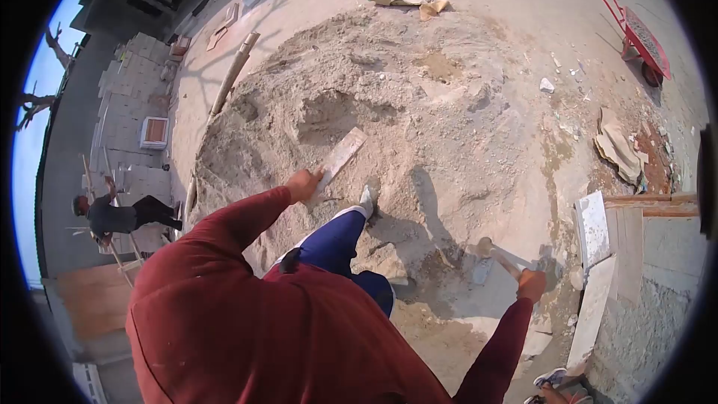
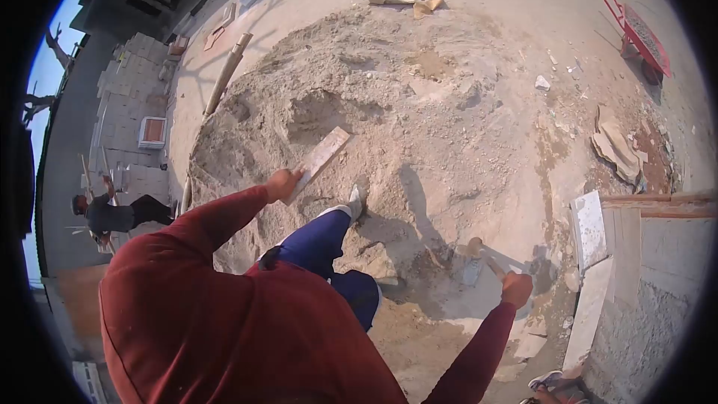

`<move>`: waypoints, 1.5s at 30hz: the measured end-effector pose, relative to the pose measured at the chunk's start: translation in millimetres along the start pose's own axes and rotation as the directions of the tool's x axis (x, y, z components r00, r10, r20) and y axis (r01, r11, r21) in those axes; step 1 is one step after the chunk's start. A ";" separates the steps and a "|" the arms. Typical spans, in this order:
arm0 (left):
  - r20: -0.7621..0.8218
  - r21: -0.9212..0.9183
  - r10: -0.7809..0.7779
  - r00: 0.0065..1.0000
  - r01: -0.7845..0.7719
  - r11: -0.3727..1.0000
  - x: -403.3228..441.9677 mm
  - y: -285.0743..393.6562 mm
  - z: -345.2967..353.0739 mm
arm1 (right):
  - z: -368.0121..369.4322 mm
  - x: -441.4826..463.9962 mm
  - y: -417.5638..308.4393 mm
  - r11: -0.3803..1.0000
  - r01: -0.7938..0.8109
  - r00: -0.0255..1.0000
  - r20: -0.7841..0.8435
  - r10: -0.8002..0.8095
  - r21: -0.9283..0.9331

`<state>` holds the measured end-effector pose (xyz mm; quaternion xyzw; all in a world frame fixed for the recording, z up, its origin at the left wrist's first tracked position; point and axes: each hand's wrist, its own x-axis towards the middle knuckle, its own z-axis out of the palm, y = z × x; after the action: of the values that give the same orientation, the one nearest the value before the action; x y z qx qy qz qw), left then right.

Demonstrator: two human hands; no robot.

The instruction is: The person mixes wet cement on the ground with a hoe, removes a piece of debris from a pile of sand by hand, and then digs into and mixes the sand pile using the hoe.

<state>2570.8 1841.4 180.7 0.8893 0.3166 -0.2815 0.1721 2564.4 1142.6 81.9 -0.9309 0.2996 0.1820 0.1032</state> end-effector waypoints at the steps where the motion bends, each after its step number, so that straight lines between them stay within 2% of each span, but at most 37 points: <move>1: -0.039 -0.070 -0.079 0.996 0.076 0.995 -14.8 -16.3 -10.2 | -10.2 -6.2 -7.6 0.999 -0.025 0.996 0.081 0.023 0.029; 2: -0.096 -0.123 -0.134 0.986 0.122 0.985 -28.8 -35.1 -15.3 | -20.9 -12.3 -15.6 0.997 -0.054 0.986 0.161 0.045 0.053; 3: -0.118 -0.169 -0.173 0.978 0.152 0.974 -37.6 -56.0 -16.5 | 10.4 13.2 10.5 0.979 0.152 0.977 0.170 -0.129 -0.136; 4: -0.118 -0.215 -0.194 0.974 0.166 0.962 -43.6 -80.5 -16.2 | 43.5 40.0 38.1 0.884 0.340 0.939 0.174 -0.298 -0.321; 6: -0.123 -0.280 -0.228 0.966 0.187 0.942 -58.4 -116.1 -19.1 | 74.6 64.4 64.3 0.912 0.340 0.935 0.185 -0.302 -0.228; 8: -0.246 -0.377 -0.254 0.935 0.149 0.914 -73.9 -142.0 -21.0 | 87.1 76.2 74.7 0.918 0.365 0.923 0.190 -0.335 -0.156; 11: -0.207 -0.561 -0.364 0.908 0.195 0.804 -100.1 -158.9 -54.6 | 88.4 63.5 73.0 0.832 0.522 0.850 0.198 -0.488 -0.190; 12: -0.228 -0.606 -0.388 0.893 0.182 0.774 -82.2 -187.8 -56.9 | 91.9 61.0 76.4 0.809 0.556 0.829 0.195 -0.525 -0.187; 14: -0.317 -0.563 -0.370 0.873 0.141 0.815 -72.0 -215.3 -101.0 | 108.0 66.9 88.4 0.854 0.511 0.857 0.135 -0.497 -0.096; 15: -0.387 -0.530 -0.429 0.816 0.183 0.828 -55.0 -232.1 -125.1 | 111.1 61.6 86.2 0.957 0.290 0.948 0.125 -0.291 0.030; 16: -0.434 -0.505 -0.391 0.811 0.140 0.852 -52.8 -239.1 -159.1 | 114.5 56.8 84.5 0.985 0.052 0.992 0.110 -0.070 0.163; 17: -0.573 -0.457 -0.353 0.740 0.069 0.887 -42.8 -254.3 -187.1 | 99.7 44.8 79.1 0.986 0.056 0.991 0.112 -0.074 0.158; 18: -0.643 -0.460 -0.363 0.674 0.039 0.887 -28.0 -268.1 -208.0 | 70.3 22.5 70.2 0.840 0.485 0.872 0.205 -0.444 -0.243; 19: -0.707 -0.457 -0.369 0.603 0.009 0.890 -14.2 -280.6 -229.2 | 52.2 5.5 61.5 0.387 0.764 0.620 0.424 -0.660 -0.516; 20: -0.716 -0.478 -0.393 0.577 0.004 0.878 -8.0 -280.8 -234.8 | 43.1 -20.5 44.3 0.398 0.762 0.625 0.420 -0.658 -0.510; 21: -0.724 -0.499 -0.416 0.550 -0.002 0.866 -2.0 -280.6 -240.6 | 31.4 -55.4 22.3 0.906 0.372 0.914 0.249 -0.320 -0.203; 22: -0.765 -0.432 -0.296 0.573 -0.115 0.894 -7.4 -265.6 -228.1 | 30.9 -77.2 13.9 0.956 -0.213 0.952 0.262 0.158 0.200; 23: -0.796 -0.358 -0.167 0.581 -0.230 0.905 -15.0 -250.1 -213.0 | 43.9 -79.5 20.6 0.950 -0.229 0.948 0.271 0.168 0.210; 25: -0.586 -0.430 0.016 0.810 -0.327 0.842 -38.0 -216.8 -160.0 | 61.3 -106.6 52.3 0.957 -0.191 0.854 0.518 0.052 0.220; 26: -0.378 -0.540 0.109 0.919 -0.315 0.781 -53.9 -201.2 -124.4 | 76.1 -121.0 68.0 0.905 -0.352 0.732 0.672 0.108 0.238; 27: -0.145 -0.589 0.163 0.976 -0.217 0.779 -80.8 -179.7 -89.7 | 103.6 -133.4 89.0 0.897 -0.392 0.640 0.761 0.108 0.202; 28: 0.099 -0.668 0.187 0.977 -0.074 0.740 -95.0 -174.2 -46.8 | 142.0 -146.7 110.4 0.944 -0.268 0.524 0.852 -0.025 0.193; 29: 0.288 -0.619 0.227 0.930 0.000 0.786 -121.0 -166.4 -14.5 | 142.0 -176.9 94.4 0.791 -0.565 0.453 0.889 0.060 0.234; 30: 0.411 -0.484 0.229 0.882 -0.001 0.875 -146.0 -154.9 14.0 | 201.0 -186.0 114.9 0.647 -0.617 0.481 0.865 -0.140 0.448; 31: 0.516 -0.338 0.202 0.832 -0.019 0.941 -163.5 -143.5 29.8 | 235.7 -206.8 103.5 0.558 -0.651 0.631 0.775 0.023 0.514; 32: 0.549 -0.299 0.213 0.808 -0.049 0.953 -168.3 -128.6 31.2 | 279.2 -222.0 101.2 0.704 -0.442 0.741 0.668 -0.062 0.556; 33: 0.498 -0.123 0.180 0.848 -0.136 0.983 -170.8 -115.2 28.5 | 312.2 -237.5 90.5 0.665 -0.447 0.799 0.601 -0.004 0.598; 34: 0.443 0.047 0.157 0.883 -0.198 0.979 -178.4 -110.2 34.7 | 273.2 -264.7 70.1 0.472 -0.570 0.764 0.645 0.003 0.673; 35: 0.470 0.072 0.160 0.868 -0.218 0.973 -176.3 -103.6 39.3 | 215.9 -298.0 39.4 0.253 -0.666 0.727 0.686 0.010 0.702; 36: 0.357 0.057 0.399 0.845 -0.446 0.893 -167.6 -90.5 42.7 | 198.2 -318.0 37.2 0.178 -0.693 0.710 0.704 0.002 0.699; 37: 0.230 0.060 0.619 0.751 -0.646 0.761 -157.6 -74.0 47.1 | 180.6 -338.4 35.3 0.103 -0.717 0.693 0.721 -0.007 0.690; 38: 0.309 -0.019 0.683 0.662 -0.713 0.701 -154.1 -45.8 49.0 | 164.4 -356.3 31.8 -0.023 -0.748 0.663 0.746 -0.055 0.663; 39: 0.375 -0.105 0.738 0.561 -0.766 0.635 -155.0 -11.0 55.1 | 143.5 -377.8 26.5 -0.041 -0.750 0.661 0.749 -0.038 0.660; 41: 0.545 -0.230 0.726 0.420 -0.758 0.611 -154.6 50.8 89.1 | 101.6 -411.8 8.1 0.057 -0.636 0.771 0.637 -0.003 0.770; 42: 0.646 -0.259 0.680 0.346 -0.739 0.622 -154.5 77.9 115.8 | 92.4 -419.5 1.4 0.073 -0.618 0.784 0.620 -0.014 0.783; 43: 0.670 -0.238 0.675 0.310 -0.771 0.590 -175.6 110.1 125.1 | 76.6 -425.5 -13.0 0.065 -0.622 0.782 0.623 0.002 0.781; 45: 0.820 -0.349 0.551 0.153 -0.629 0.694 -198.7 163.0 150.2 | 50.4 -424.3 -53.5 0.020 -0.465 0.884 0.466 -0.040 0.885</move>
<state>2492.1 1555.4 205.3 0.6574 -0.2063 -0.6221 0.3717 2262.2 1421.2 210.3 -0.4916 0.4552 0.1090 0.7343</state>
